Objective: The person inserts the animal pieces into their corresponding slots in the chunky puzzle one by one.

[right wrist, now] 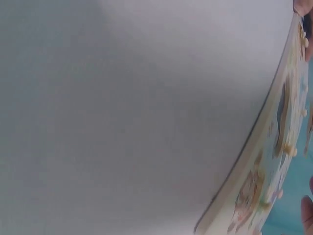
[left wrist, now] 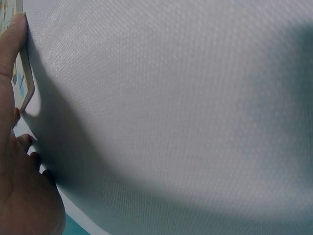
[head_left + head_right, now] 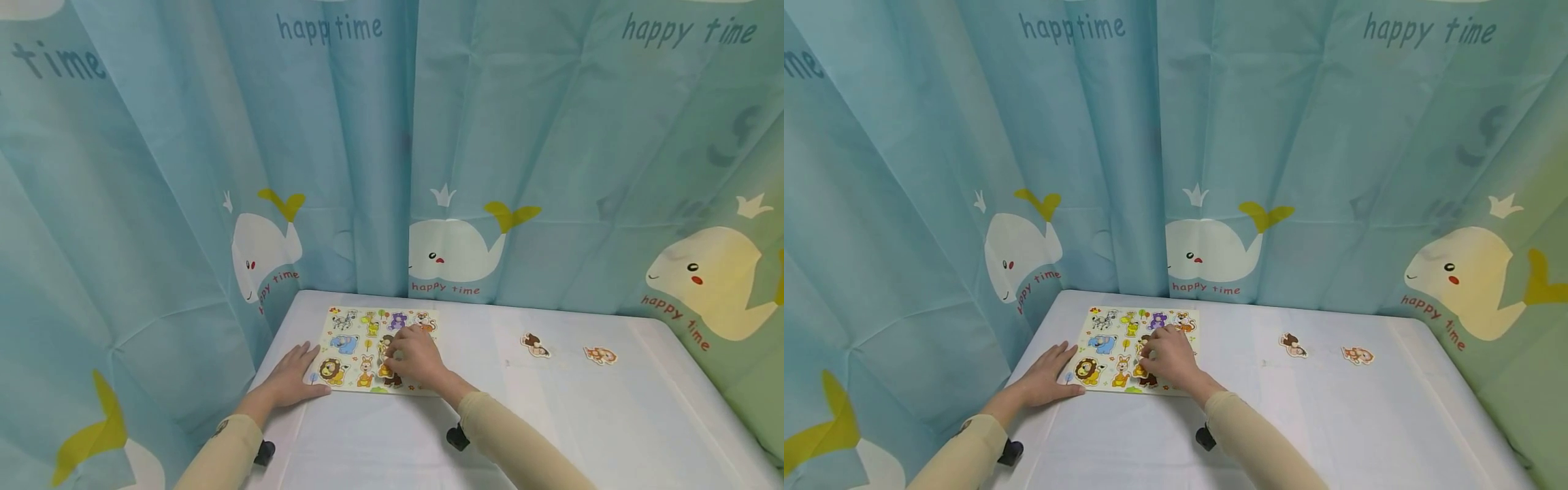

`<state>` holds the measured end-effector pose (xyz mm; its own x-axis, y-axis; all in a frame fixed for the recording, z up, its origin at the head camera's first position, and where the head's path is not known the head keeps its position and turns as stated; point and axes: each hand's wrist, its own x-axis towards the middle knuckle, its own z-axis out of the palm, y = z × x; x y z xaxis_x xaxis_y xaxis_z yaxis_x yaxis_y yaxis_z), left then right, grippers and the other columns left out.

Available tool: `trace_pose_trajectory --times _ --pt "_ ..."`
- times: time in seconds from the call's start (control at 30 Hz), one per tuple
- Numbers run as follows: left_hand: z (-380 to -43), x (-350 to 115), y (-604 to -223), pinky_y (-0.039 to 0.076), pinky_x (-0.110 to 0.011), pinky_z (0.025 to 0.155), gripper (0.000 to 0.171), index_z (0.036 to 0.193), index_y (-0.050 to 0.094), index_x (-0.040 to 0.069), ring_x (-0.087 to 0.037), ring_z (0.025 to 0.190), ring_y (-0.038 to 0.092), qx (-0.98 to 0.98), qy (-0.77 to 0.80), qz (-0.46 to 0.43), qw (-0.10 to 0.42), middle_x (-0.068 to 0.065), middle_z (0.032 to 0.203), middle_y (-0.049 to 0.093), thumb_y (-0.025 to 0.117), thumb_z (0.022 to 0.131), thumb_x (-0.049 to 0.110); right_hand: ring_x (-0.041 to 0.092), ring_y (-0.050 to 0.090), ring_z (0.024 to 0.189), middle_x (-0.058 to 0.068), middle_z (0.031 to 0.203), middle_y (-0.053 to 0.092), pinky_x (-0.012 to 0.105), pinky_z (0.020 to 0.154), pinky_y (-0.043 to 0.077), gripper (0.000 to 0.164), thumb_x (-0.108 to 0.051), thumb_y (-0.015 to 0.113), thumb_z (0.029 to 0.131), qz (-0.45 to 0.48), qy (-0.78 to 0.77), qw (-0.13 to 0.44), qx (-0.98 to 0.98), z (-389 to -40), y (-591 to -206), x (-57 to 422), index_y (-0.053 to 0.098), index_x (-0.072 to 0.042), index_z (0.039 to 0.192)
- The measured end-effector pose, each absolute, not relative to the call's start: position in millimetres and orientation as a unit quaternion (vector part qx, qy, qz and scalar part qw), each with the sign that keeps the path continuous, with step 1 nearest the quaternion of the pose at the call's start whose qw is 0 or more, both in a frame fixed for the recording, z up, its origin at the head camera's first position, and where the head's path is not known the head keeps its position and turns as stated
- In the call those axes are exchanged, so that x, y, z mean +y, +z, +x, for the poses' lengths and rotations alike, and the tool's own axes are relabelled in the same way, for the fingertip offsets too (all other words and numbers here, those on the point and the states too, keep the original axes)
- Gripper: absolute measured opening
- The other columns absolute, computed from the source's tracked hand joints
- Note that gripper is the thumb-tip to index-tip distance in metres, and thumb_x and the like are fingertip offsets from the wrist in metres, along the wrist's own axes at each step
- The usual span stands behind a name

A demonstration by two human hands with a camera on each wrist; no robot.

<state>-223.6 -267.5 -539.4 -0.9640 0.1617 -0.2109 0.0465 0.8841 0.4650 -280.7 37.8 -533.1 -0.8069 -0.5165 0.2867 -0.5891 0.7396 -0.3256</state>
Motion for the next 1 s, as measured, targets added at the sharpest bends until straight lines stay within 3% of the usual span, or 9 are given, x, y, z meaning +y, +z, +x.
trace_pose_trajectory --times 0.33,1.0 --pt "-222.5 -268.6 -539.8 0.02 -0.067 0.119 0.106 0.16 0.032 0.003 -0.048 0.152 0.016 0.963 0.234 0.06 0.118 -0.025 0.166 0.021 0.079 0.082 0.058 0.012 0.05 0.097 -0.011 0.1 0.065 0.033 0.083 0.045 0.009 -0.035 0.081 0.086 0.298 0.194 0.06 -0.933 -275.4 -536.5 17.4 0.08 -0.026 0.085" --pt "-224.3 -268.9 -539.0 0.019 -0.065 0.12 0.106 0.16 0.031 0.003 -0.047 0.152 0.016 0.963 0.232 0.059 0.123 -0.024 0.166 0.021 0.078 0.082 0.059 0.009 0.046 0.088 -0.014 0.091 0.056 0.029 0.077 0.042 0.011 -0.036 0.082 0.086 0.297 0.188 0.064 -0.934 -270.6 -544.2 -0.7 0.079 -0.027 0.081"
